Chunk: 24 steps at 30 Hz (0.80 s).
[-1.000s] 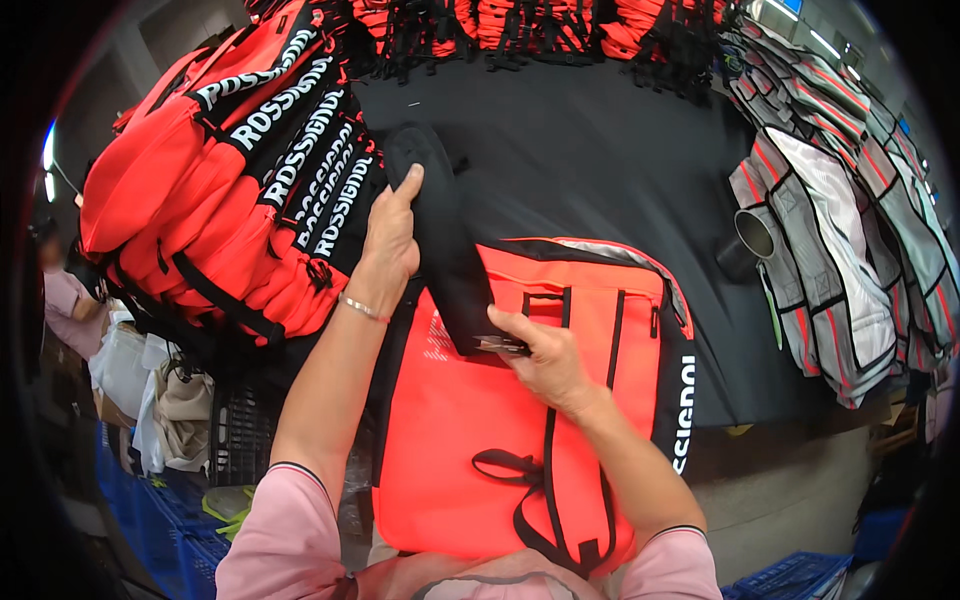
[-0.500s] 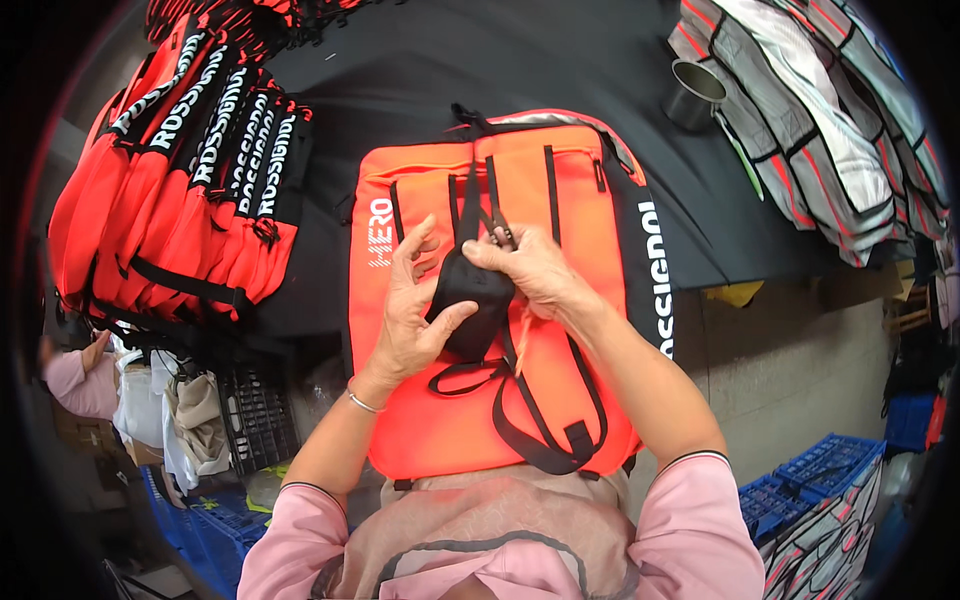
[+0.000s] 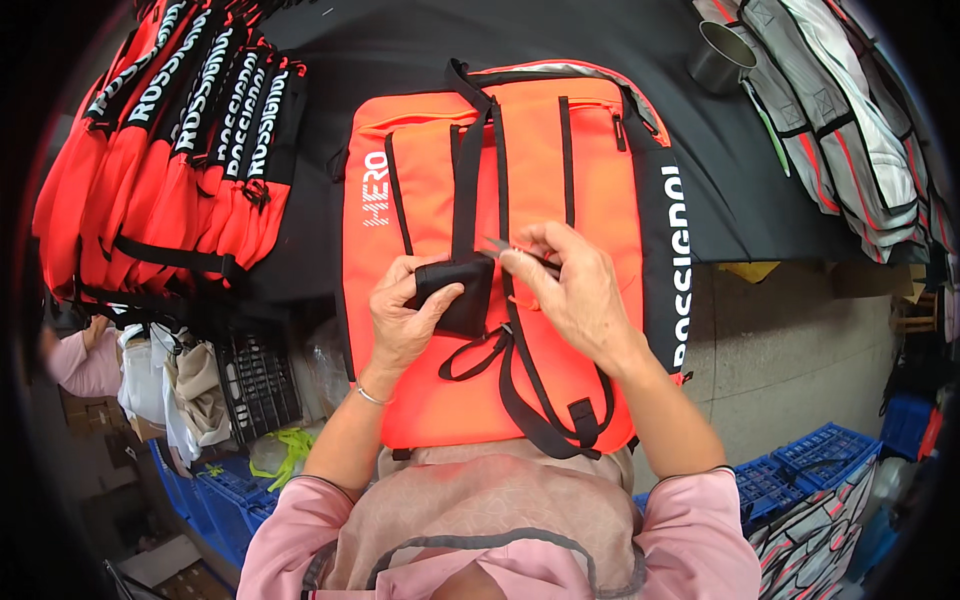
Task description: Inspecting and cleaning manufactured backpacks using a brush and cloth.
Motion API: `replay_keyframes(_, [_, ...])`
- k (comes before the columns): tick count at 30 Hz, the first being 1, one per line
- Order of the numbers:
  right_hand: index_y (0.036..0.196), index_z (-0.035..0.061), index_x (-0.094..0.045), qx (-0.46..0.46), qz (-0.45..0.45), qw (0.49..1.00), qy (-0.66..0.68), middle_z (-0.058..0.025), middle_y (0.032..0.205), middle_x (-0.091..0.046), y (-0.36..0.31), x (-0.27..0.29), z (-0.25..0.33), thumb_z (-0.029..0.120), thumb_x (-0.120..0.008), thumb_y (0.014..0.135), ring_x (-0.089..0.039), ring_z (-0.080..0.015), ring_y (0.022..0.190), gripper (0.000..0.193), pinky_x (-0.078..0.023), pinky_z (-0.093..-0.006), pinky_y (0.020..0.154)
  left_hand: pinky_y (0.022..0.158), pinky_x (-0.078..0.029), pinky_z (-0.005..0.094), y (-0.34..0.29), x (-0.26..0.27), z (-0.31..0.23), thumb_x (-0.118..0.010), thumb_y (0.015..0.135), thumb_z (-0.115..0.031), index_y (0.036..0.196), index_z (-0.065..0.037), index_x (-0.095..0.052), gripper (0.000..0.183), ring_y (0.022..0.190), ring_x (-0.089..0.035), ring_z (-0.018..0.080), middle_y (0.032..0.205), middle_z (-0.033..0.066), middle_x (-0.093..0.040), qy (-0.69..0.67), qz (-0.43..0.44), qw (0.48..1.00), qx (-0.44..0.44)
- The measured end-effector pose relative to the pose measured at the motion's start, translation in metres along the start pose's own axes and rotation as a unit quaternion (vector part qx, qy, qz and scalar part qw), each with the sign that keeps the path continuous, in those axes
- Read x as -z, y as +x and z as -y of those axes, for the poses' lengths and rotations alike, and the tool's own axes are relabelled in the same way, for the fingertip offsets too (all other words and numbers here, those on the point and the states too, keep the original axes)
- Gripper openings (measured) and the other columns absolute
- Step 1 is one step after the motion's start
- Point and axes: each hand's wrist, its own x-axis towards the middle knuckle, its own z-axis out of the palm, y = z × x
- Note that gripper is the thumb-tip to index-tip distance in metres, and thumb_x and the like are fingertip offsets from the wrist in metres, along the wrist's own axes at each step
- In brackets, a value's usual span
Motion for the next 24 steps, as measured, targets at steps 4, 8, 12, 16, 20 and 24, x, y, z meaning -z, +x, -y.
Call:
replay_keyframes(4, [0.085, -0.0034, -0.060, 0.038, 0.024, 0.999, 0.011, -0.0111, 0.078, -0.063, -0.009, -0.003, -0.001, 0.013, -0.075, 0.085, -0.064, -0.0175, 0.065, 0.022, -0.051, -0.0296, 0.059, 0.074, -0.053, 0.0266, 0.004, -0.003, -0.005, -0.078, 0.076, 0.000, 0.099, -0.001, -0.074, 0.023, 0.085, -0.067, 0.0167, 0.101, 0.0112, -0.070, -0.012, 0.007, 1.000, -0.013])
replay_keyframes(8, [0.086, -0.0031, -0.061, 0.037, 0.040, 0.999, -0.003, -0.0110, 0.077, -0.062, -0.004, -0.004, 0.000, 0.014, -0.075, 0.085, -0.063, -0.0179, 0.065, 0.022, -0.050, -0.0307, 0.059, 0.077, -0.053, 0.0273, 0.003, -0.002, -0.006, -0.078, 0.075, 0.001, 0.098, -0.002, -0.075, 0.023, 0.092, -0.069, 0.0183, 0.106, 0.0121, -0.070, -0.001, 0.020, 1.000, -0.022])
replay_keyframes(12, [0.085, -0.0021, -0.061, 0.080, 0.052, 0.994, -0.054, -0.0098, 0.076, -0.061, -0.002, -0.004, -0.003, 0.015, -0.074, 0.085, -0.060, -0.0177, 0.063, 0.021, -0.049, -0.0319, 0.059, 0.078, -0.054, 0.0278, 0.001, -0.002, -0.006, -0.078, 0.075, 0.001, 0.098, -0.003, -0.075, 0.023, 0.092, -0.069, 0.0181, 0.106, 0.0119, -0.070, -0.009, 0.025, 0.999, -0.020])
replay_keyframes(16, [0.083, -0.0016, -0.062, 0.041, 0.079, 0.996, -0.030, -0.0083, 0.074, -0.061, 0.001, -0.001, -0.004, 0.013, -0.073, 0.086, -0.059, -0.0155, 0.063, 0.018, -0.048, -0.0308, 0.059, 0.079, -0.054, 0.0279, 0.003, -0.001, -0.004, -0.077, 0.075, 0.003, 0.097, -0.003, -0.075, 0.023, 0.092, -0.068, 0.0182, 0.107, 0.0121, -0.070, -0.020, 0.047, 0.998, -0.028])
replay_keyframes(20, [0.083, -0.0021, -0.062, 0.013, 0.121, 0.993, 0.007, -0.0029, 0.071, -0.059, 0.006, 0.003, -0.004, 0.006, -0.072, 0.086, -0.056, -0.0070, 0.063, 0.013, -0.046, -0.0223, 0.056, 0.080, -0.054, 0.0279, 0.004, 0.000, -0.003, -0.075, 0.075, 0.005, 0.096, -0.001, -0.075, 0.021, 0.092, -0.068, 0.0181, 0.107, 0.0125, -0.070, -0.045, 0.071, 0.996, -0.028])
replay_keyframes(24, [0.080, -0.0020, -0.063, -0.008, 0.124, 0.992, 0.017, -0.0038, 0.069, -0.060, 0.006, 0.004, -0.007, 0.008, -0.072, 0.086, -0.056, -0.0082, 0.062, 0.015, -0.046, -0.0244, 0.056, 0.081, -0.054, 0.0282, 0.003, 0.000, -0.002, -0.075, 0.075, 0.006, 0.095, 0.000, -0.075, 0.021, 0.093, -0.068, 0.0185, 0.107, 0.0127, -0.070, -0.056, 0.075, 0.995, -0.026])
